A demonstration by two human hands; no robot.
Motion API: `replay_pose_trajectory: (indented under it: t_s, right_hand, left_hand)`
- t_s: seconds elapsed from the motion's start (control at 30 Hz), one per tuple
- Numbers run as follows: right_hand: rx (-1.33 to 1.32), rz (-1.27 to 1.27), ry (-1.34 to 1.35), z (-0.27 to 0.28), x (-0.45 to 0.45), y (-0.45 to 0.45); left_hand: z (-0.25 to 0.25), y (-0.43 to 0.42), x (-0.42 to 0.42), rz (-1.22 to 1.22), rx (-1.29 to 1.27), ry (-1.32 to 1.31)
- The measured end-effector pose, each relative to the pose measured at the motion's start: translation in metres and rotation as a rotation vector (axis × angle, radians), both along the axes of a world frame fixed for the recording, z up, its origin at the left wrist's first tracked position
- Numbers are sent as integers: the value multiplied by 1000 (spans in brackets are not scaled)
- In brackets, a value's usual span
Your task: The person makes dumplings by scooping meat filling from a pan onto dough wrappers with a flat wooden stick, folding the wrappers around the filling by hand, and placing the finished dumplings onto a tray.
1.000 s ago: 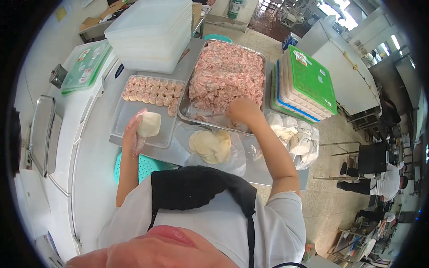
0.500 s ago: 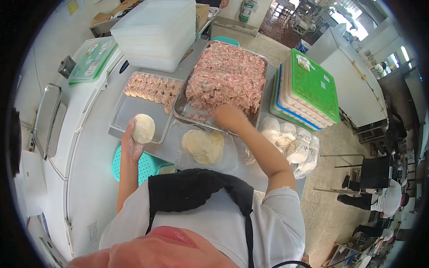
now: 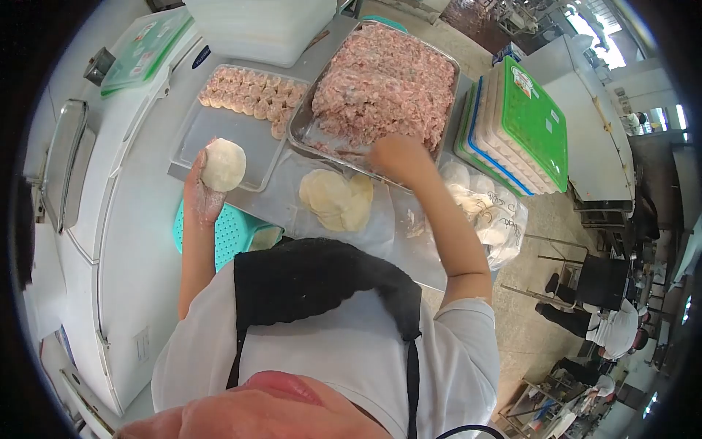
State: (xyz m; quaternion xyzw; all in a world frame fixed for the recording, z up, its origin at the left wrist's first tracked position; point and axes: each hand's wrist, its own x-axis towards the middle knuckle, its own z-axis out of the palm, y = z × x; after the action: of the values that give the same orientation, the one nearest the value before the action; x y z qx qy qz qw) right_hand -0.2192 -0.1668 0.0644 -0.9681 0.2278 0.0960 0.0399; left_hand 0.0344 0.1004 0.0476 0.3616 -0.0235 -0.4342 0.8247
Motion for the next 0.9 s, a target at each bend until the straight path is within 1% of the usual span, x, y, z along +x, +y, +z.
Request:
replay_pose_trajectory:
  t_s: [0.03,0.07,0.13,0.17,0.23,0.33,0.37,0.43,0.47,0.53,0.57,0.6,0.63,0.67,0.73,0.77,0.83,0.87,0.9]
  right_hand:
    - [-32,-44,33,18,-4,1]
    - [-34,-46,37,14,-8,0]
    - [-105,-150,88,-1,-12,3]
    - [-106,-153,91,-8,-8,10]
    - [-43,-91,-17,-19,16,37]
    - [-27,-80,-61,-36,52,49]
    - [-30,-87,-64,-38,52,50]
    - [5,-37,-206,-39,50,48]
    - [0,-44,-206,-39,44,45]
    - [382,-171,-478,-35,29,37]
    - [374,-176,-477,-32,22,38]
    - [505,-325,-505,-25,15,43]
    - [637,-475,-534,-21,11,45]
    - [631,-483,-539,-20,8,45]
    - [865,-549,-682,-20,3,47]
    - [856,-558,-690,-21,3,50]
    - [796,-506,-781,-26,7,58]
    - [790,-514,-788,-29,3,59]
    - [655,-435,-797,-30,-1,62]
  left_hand:
    - [-1,0,3,0,6,8]
    - [-2,1,7,-2,5,13]
    - [-6,2,13,-2,57,-67]
    - [-9,1,17,-5,56,-64]
    - [-17,-1,24,-34,55,-41]
    - [-18,-10,28,-29,46,-30]
    - [-19,-14,30,-36,44,-34]
    - [-24,-22,32,-35,34,-4]
    - [-27,-28,33,-43,30,-5]
    - [-37,-43,32,-103,0,44]
    - [-47,-54,31,-110,-6,46]
    - [-59,-67,30,-186,-65,76]
    - [-61,-80,27,-264,-123,104]
    - [-63,-93,22,-274,-127,103]
    - [-54,-123,-5,-465,-212,100]
    - [-40,-136,-21,-479,-217,100]
    - [-8,-157,-44,-449,-246,294]
    - [-22,-168,-40,-461,-247,293]
    - [-18,-171,-37,-644,-591,407]
